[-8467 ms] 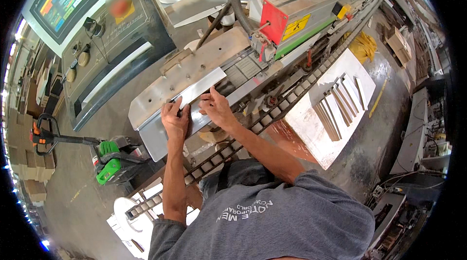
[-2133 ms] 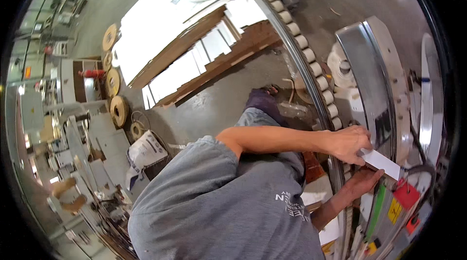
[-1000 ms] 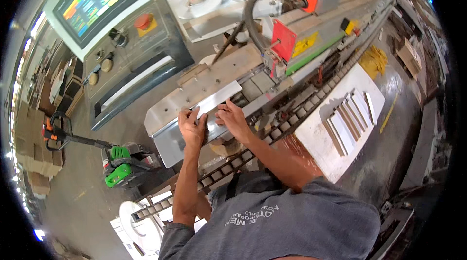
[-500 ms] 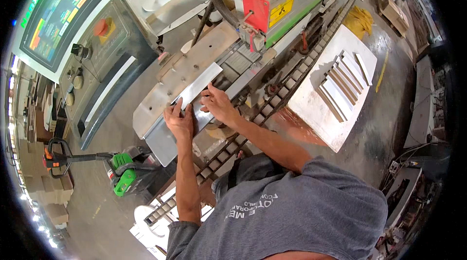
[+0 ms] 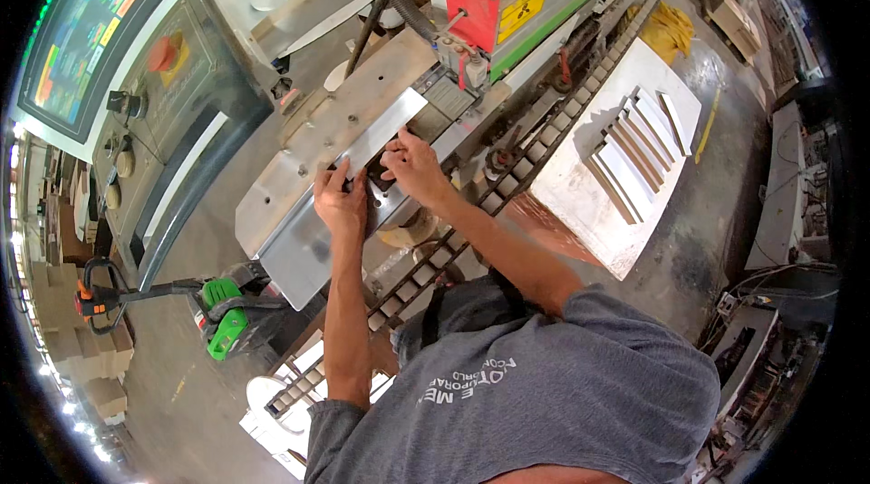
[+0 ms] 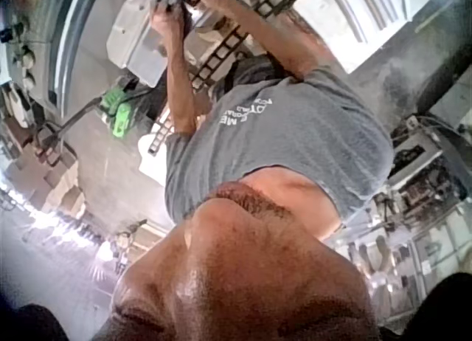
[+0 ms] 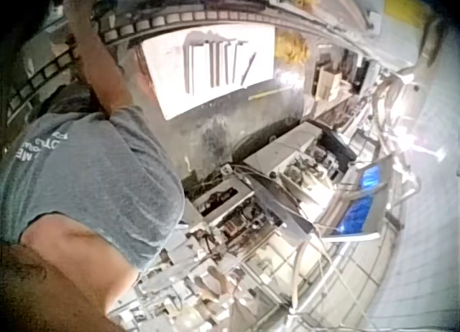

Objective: The person feeds white rectangular boards into a machine by hand one at a time and moves a stack of processed boards from a pallet to a side table.

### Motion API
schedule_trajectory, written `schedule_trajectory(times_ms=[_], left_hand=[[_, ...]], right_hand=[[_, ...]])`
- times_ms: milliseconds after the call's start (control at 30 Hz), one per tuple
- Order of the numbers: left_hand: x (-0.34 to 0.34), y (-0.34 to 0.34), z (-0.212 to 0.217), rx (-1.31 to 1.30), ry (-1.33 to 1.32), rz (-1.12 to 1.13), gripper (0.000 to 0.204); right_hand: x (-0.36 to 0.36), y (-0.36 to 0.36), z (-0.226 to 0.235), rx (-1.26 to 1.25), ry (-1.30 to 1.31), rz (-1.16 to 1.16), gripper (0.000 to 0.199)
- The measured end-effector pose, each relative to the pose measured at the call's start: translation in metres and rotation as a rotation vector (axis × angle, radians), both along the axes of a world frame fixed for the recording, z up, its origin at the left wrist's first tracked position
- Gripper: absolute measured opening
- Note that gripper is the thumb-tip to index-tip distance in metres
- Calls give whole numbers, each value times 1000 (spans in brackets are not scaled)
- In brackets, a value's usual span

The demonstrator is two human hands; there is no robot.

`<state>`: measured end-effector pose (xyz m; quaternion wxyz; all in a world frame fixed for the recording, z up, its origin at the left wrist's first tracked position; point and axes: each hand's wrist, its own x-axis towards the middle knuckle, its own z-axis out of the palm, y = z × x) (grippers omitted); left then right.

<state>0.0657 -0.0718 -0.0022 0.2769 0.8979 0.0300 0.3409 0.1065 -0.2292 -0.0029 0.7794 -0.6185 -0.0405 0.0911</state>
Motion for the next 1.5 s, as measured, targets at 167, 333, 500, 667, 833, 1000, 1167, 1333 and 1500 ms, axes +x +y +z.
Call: schedule_trajectory(times_ms=[167, 333, 500, 667, 833, 1000, 1167, 1333, 1500], left_hand=[[25, -31, 3, -37, 44, -11, 29], [55, -67, 9, 31, 150, 5, 30], [90, -109, 4, 16, 230, -93, 30], [113, -128, -4, -286, 237, -236, 25], [89, -125, 5, -166, 177, -216, 28], [25, -120, 15, -241, 324, -275, 25], [-8, -108, 7, -279, 459, -92, 29], [-4, -126, 7, -104, 172, -108, 22], [-4, -143, 14, -217, 176, -134, 19]], right_hand=[[26, -23, -7, 27, -51, -99, 16], [57, -54, -14, -127, -76, -132, 34], [32, -95, 8, -275, -409, -191, 31], [-41, -153, 53, -271, -224, -88, 39], [-50, -309, 53, -645, -189, -507, 21], [-2, -540, -21, -1204, -63, -879, 43], [39, -649, -87, -1515, 554, -636, 64], [39, -667, -115, -1580, 418, -723, 37], [35, -663, -85, -1586, 288, -753, 36]])
